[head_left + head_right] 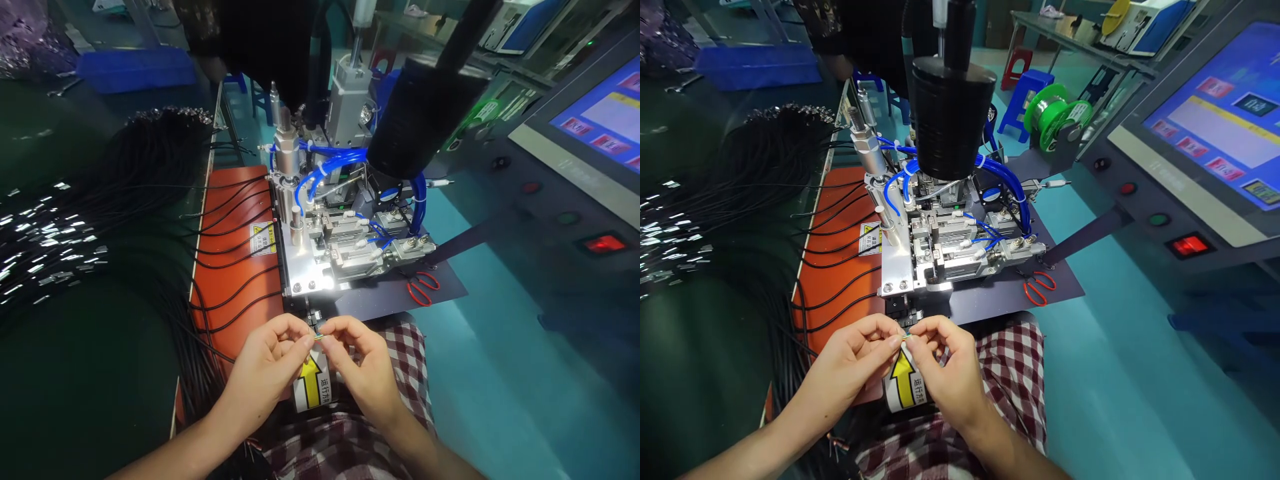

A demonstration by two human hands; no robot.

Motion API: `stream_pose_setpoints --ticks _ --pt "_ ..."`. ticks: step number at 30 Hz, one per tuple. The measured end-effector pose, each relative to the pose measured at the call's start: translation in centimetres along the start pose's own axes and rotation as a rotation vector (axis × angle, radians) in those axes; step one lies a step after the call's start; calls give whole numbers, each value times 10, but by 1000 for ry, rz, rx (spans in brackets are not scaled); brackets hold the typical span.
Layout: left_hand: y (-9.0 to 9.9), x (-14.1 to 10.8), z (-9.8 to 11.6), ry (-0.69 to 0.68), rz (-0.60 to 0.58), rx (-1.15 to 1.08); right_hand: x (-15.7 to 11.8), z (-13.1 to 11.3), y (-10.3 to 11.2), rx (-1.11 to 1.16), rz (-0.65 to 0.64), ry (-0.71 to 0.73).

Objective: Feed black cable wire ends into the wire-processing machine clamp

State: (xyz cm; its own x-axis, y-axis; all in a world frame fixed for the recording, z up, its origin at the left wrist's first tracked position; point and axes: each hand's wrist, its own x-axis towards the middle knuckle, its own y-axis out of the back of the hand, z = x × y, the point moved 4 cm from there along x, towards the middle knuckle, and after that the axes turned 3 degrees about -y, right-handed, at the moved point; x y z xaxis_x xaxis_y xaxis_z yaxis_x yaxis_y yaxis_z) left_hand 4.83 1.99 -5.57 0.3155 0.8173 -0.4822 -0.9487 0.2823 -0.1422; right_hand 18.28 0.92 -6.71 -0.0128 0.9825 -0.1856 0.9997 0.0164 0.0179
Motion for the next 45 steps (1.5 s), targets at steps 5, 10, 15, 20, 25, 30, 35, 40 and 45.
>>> stream_pose_setpoints --ticks 5,10,15,20,25,30,35,40,45 --pt "-2 1 0 -19 -3 14 -2 -12 2 -252 79 243" --pt "-6 -3 2 -70 18 -18 0 -5 -1 20 -9 -5" --pt "-4 -3 4 -84 -80 -1 0 0 -3 238 -74 -159" --pt "-2 -1 4 -42 -227 24 -3 7 -1 291 -120 -190" --pt "2 0 12 -154 -112 334 7 10 7 232 -85 -177" --pt "9 6 18 -586 62 840 30 20 13 178 -45 -200" --pt "10 12 9 -633 31 1013 40 34 13 164 -55 -237" --pt "8 11 8 -659 28 1226 41 35 15 120 -73 -207" --pt "6 12 9 -772 62 1347 44 35 17 78 -74 -213"
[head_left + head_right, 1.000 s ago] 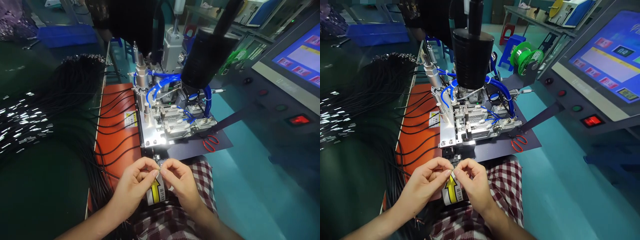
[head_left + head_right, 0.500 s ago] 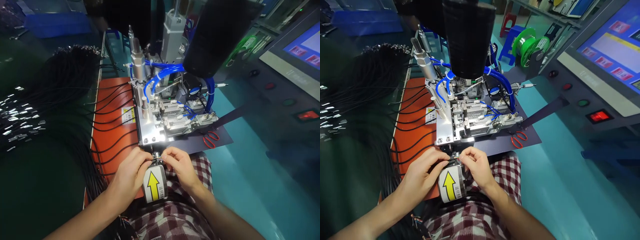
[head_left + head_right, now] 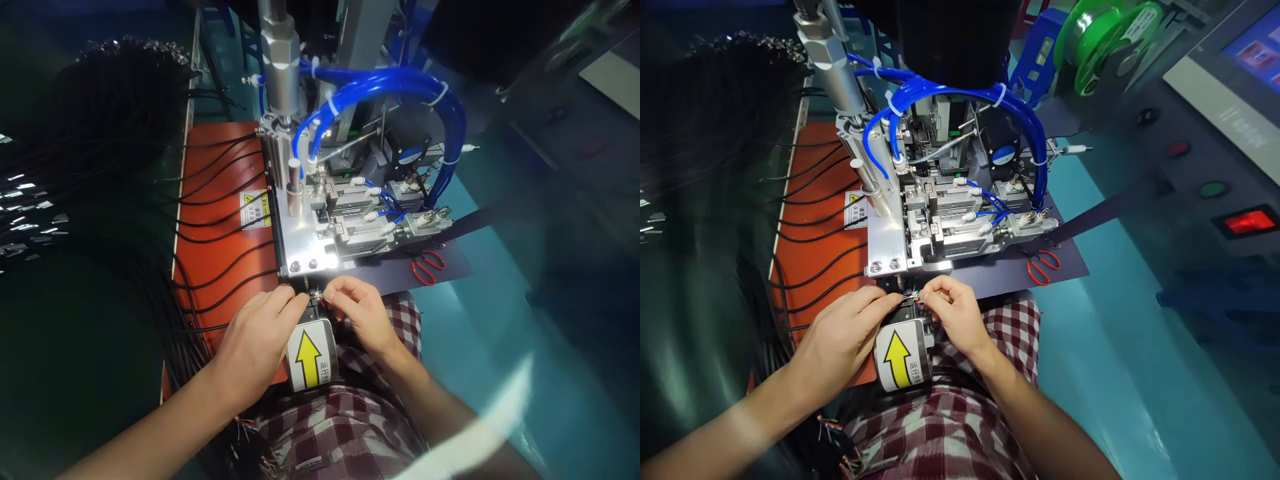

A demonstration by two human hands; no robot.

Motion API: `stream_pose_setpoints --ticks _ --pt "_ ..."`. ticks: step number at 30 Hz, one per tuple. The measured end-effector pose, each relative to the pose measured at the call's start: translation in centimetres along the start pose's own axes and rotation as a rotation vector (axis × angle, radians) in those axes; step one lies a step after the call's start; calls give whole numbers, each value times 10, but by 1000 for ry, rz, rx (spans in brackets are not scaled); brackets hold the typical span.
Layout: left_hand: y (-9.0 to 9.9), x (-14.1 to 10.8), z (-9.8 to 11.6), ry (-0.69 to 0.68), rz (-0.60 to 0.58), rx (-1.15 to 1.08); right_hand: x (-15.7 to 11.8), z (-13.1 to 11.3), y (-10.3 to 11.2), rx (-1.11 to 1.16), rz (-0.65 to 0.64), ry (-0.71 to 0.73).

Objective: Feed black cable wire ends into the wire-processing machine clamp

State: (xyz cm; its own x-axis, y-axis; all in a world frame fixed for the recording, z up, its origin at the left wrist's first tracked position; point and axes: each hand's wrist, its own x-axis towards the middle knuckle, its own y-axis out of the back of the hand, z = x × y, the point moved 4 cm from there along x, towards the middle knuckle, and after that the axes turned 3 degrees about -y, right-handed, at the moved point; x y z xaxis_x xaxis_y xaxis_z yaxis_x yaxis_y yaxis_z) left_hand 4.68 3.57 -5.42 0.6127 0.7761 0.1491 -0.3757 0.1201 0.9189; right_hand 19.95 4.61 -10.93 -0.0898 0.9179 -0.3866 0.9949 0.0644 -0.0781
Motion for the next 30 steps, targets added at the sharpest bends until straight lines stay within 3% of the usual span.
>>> stream_pose_setpoints --ticks 30 --pt "-5 0 -1 -14 -24 56 -2 -2 2 -162 -5 229"
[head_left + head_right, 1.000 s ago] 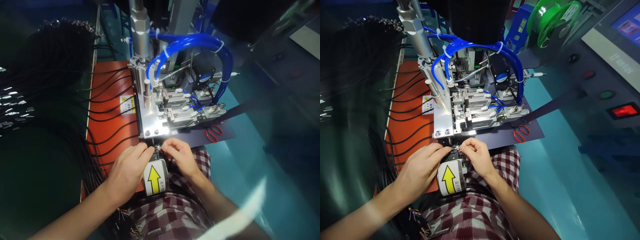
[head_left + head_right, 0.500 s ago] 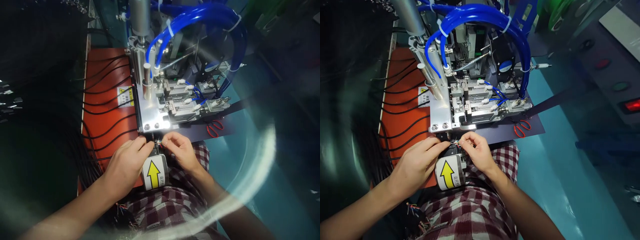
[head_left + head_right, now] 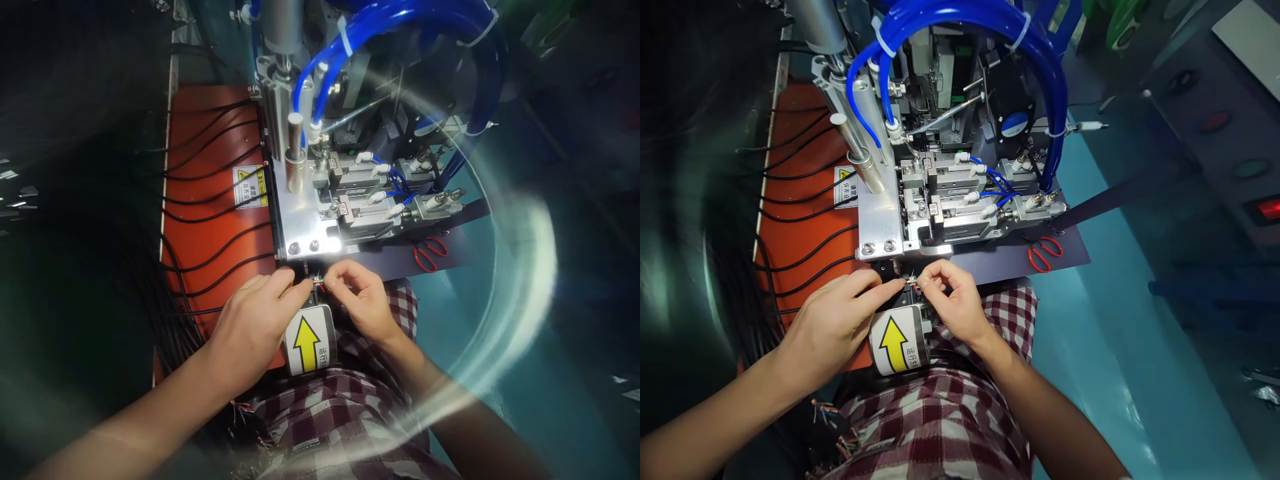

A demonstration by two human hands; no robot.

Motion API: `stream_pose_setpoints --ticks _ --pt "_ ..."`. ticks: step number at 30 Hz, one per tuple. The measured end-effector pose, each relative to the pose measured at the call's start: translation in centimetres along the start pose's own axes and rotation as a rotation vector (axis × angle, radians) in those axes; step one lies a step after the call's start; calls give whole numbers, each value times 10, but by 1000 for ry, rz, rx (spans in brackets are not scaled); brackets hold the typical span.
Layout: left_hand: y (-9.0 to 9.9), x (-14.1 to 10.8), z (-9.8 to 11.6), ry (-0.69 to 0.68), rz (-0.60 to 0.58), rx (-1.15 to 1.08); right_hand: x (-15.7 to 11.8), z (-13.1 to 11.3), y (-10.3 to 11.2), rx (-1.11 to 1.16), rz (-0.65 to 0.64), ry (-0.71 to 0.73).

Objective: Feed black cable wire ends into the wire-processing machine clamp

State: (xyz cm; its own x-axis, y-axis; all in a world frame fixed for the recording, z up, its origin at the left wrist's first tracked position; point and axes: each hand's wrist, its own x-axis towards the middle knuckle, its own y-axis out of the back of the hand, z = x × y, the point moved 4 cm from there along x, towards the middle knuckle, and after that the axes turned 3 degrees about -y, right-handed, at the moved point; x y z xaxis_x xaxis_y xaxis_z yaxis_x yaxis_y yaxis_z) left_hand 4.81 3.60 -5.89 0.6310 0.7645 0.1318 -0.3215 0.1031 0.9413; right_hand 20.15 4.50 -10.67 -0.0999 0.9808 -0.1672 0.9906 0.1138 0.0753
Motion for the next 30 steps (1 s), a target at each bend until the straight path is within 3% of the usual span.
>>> stream_pose_setpoints --ticks 8,23,30 --pt "1 1 1 -13 24 14 0 -2 -1 6 19 -35" --pt "1 1 3 -47 44 50 -4 -17 0 -386 87 198" --pt "1 1 2 -46 39 49 -4 -17 1 -385 70 262"
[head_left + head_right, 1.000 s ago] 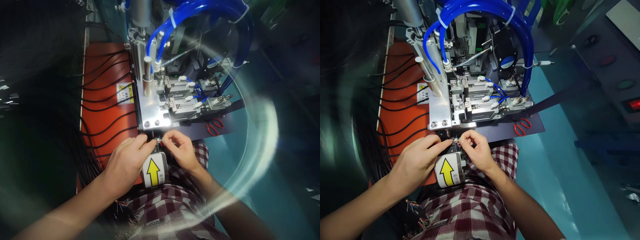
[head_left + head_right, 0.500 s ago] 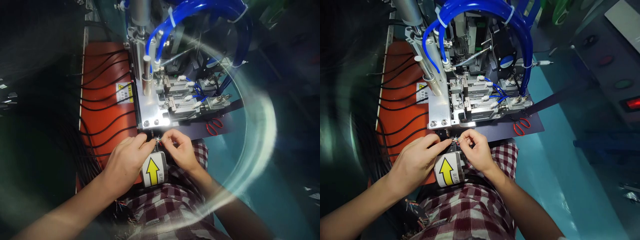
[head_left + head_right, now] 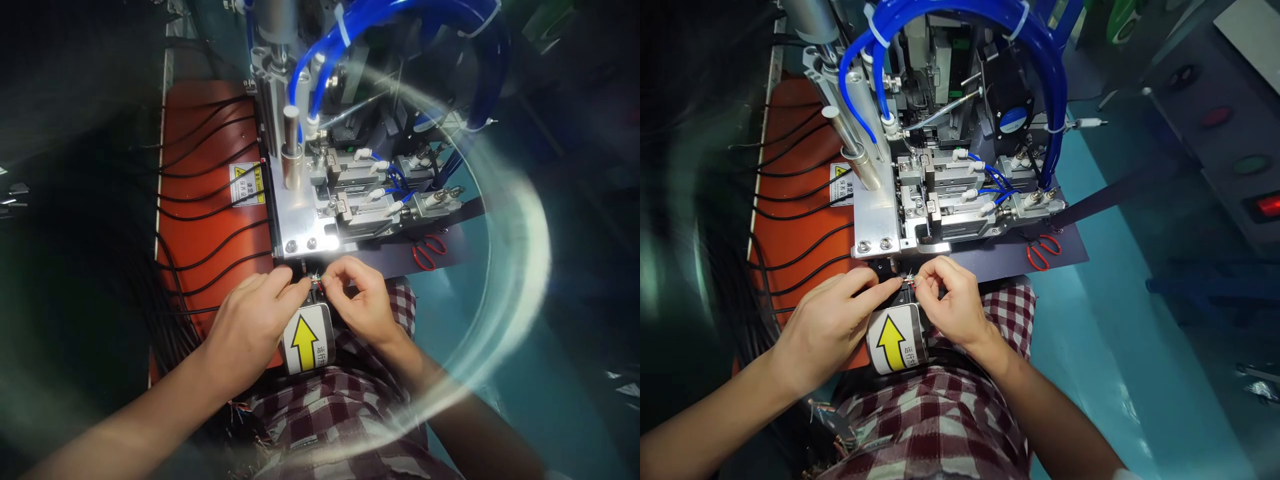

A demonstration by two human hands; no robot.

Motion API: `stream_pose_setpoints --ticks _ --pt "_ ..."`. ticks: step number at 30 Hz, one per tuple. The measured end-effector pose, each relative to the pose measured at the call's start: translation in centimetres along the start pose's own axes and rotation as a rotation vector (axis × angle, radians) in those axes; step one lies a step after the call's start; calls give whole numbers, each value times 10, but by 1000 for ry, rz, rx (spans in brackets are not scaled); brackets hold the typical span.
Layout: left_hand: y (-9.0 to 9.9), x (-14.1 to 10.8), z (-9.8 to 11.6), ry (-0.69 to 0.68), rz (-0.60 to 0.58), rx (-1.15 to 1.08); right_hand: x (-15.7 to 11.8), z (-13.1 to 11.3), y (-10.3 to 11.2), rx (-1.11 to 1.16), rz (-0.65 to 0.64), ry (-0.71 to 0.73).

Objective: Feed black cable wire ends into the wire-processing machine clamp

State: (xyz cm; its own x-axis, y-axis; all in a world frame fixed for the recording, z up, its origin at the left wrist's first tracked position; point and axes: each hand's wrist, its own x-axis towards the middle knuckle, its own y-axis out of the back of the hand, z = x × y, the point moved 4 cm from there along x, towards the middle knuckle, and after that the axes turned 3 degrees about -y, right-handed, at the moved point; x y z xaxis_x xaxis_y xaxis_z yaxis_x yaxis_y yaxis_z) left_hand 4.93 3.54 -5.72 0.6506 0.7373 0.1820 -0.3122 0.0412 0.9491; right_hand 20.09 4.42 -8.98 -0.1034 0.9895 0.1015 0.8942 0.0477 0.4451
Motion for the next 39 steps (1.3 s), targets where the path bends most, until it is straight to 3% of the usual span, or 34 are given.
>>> stream_pose_setpoints --ticks 9,15,21,27,34,39 --pt "0 0 0 2 -5 -4 0 -5 3 -187 -40 140" --pt "0 -1 0 4 -4 -13 1 9 -3 171 -39 -150" --pt "0 -1 -1 12 -13 -22 0 -3 1 -68 -29 13" --pt "0 -2 0 15 -24 -7 0 4 -4 140 -4 -207" --pt "0 0 0 -4 0 -21 -3 10 -3 209 -58 -319" --pt "0 1 1 -22 4 -36 -5 6 6 92 36 -229"
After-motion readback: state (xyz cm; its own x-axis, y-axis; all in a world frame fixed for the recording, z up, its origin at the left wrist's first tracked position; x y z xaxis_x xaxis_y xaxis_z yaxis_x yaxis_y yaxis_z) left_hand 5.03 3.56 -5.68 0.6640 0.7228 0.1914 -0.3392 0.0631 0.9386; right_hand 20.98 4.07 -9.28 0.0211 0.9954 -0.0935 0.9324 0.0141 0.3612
